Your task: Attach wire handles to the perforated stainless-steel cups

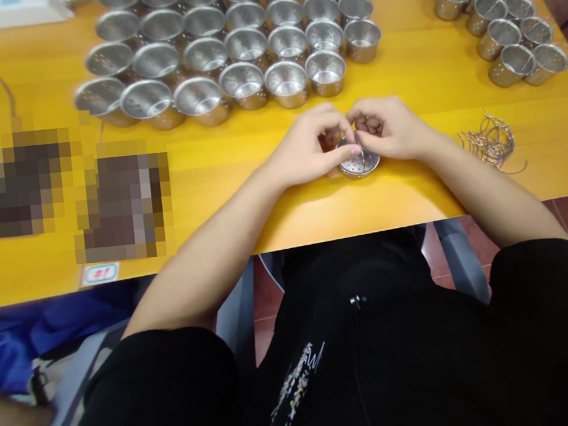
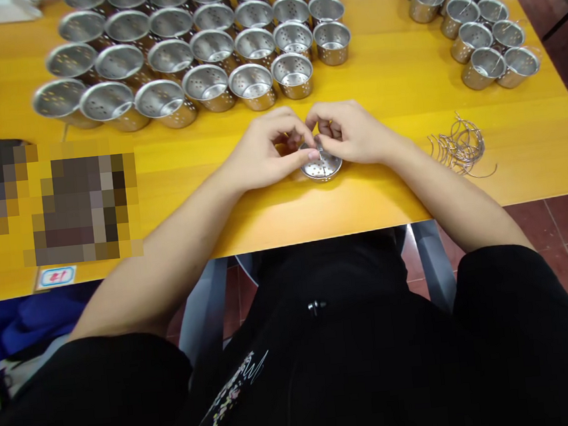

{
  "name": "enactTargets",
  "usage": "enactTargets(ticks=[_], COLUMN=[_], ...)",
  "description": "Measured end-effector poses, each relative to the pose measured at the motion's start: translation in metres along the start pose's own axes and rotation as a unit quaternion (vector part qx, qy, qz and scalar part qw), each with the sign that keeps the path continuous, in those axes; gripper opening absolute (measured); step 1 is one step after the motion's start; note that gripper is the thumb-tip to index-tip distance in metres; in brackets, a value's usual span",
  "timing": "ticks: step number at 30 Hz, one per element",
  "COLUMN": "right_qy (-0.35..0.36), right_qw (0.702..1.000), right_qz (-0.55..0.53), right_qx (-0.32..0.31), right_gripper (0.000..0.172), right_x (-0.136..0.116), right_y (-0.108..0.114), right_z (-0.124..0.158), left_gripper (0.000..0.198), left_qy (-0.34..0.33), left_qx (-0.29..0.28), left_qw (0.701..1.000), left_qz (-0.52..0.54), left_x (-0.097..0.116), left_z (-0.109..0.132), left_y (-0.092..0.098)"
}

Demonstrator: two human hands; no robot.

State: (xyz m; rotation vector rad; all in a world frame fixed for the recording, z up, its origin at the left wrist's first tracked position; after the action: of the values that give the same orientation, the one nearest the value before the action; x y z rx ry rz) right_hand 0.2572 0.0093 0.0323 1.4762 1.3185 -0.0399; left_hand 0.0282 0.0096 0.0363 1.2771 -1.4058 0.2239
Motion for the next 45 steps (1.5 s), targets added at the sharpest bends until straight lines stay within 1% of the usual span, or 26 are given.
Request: enactTargets(ticks=[3, 6, 12, 18, 23, 29, 31, 33, 36, 41, 43, 45], right_qy=[-0.006, -0.009, 0.011, 0.011, -0.006, -0.025, -0.034, -0.043, -0.051, -0.050, -0.048, -0.044], right_qw=[1.000, 1.000, 1.000, 1.000, 1.000, 0.999, 0.999, 0.998, 0.998, 0.998, 0.998, 0.999], right_qz=[-0.001, 0.004, 0.006, 0.020, 0.022, 0.032, 0.034, 0.035, 0.031, 0.032, 0.027, 0.015], right_qx=[-0.003, -0.010, -0.021, -0.022, -0.004, 0.005, 0.002, -0.002, -0.006, -0.008, 0.002, 0.012], right_gripper=[0.023, 0.024, 0.014, 0.019, 0.018, 0.021, 0.021, 0.021, 0.027, 0.039, 0.049, 0.064], right_x=[-0.003, -0.006, -0.007, -0.007, -0.002, 0.002, 0.001, -0.001, -0.003, 0.002, 0.006, 0.008], right_y=[0.001, 0.003, 0.005, 0.008, 0.010, 0.010, 0.011, 0.013, 0.015, 0.019, 0.019, 0.020], right_z=[-0.001, -0.001, 0.000, 0.000, 0.001, 0.002, 0.002, 0.002, 0.003, 0.002, 0.002, 0.002], left_gripper=[0.065, 0.066, 0.078, 0.087, 0.098, 0.122, 0.123, 0.118, 0.113, 0.120, 0.124, 0.128], left_qy=[-0.004, -0.013, -0.027, -0.029, -0.026, -0.052, -0.063, -0.064, -0.059, -0.053, -0.049, -0.049], left_qx=[0.000, 0.000, 0.002, -0.024, -0.020, -0.076, -0.078, -0.079, -0.083, -0.081, -0.072, -0.067], left_qw=[1.000, 1.000, 1.000, 0.999, 0.999, 0.994, 0.993, 0.993, 0.992, 0.989, 0.988, 0.986], left_qz=[0.001, -0.004, -0.013, 0.006, 0.000, 0.055, 0.059, 0.061, 0.077, 0.111, 0.129, 0.144], left_x=[-0.001, -0.001, -0.002, -0.003, -0.019, -0.037, -0.041, -0.045, -0.049, -0.056, -0.063, -0.070], left_z=[0.000, -0.001, -0.003, -0.001, -0.002, -0.002, -0.003, -0.004, -0.004, -0.004, -0.006, -0.008], left_y=[-0.001, -0.001, 0.002, 0.003, 0.005, -0.003, -0.005, -0.007, -0.008, -0.009, -0.009, -0.009])
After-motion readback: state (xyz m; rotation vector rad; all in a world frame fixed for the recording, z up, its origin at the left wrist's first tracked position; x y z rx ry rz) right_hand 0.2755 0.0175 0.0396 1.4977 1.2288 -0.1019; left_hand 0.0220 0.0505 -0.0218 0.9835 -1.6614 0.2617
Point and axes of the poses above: each hand's wrist, its own z-axis away from the middle knuckle, its own y-axis out of the back of the hand, x = y × z, the point moved 4 cm from there along -z, towards the middle knuckle, and after that the axes turned 4 degrees about y, right-handed, at the moved point
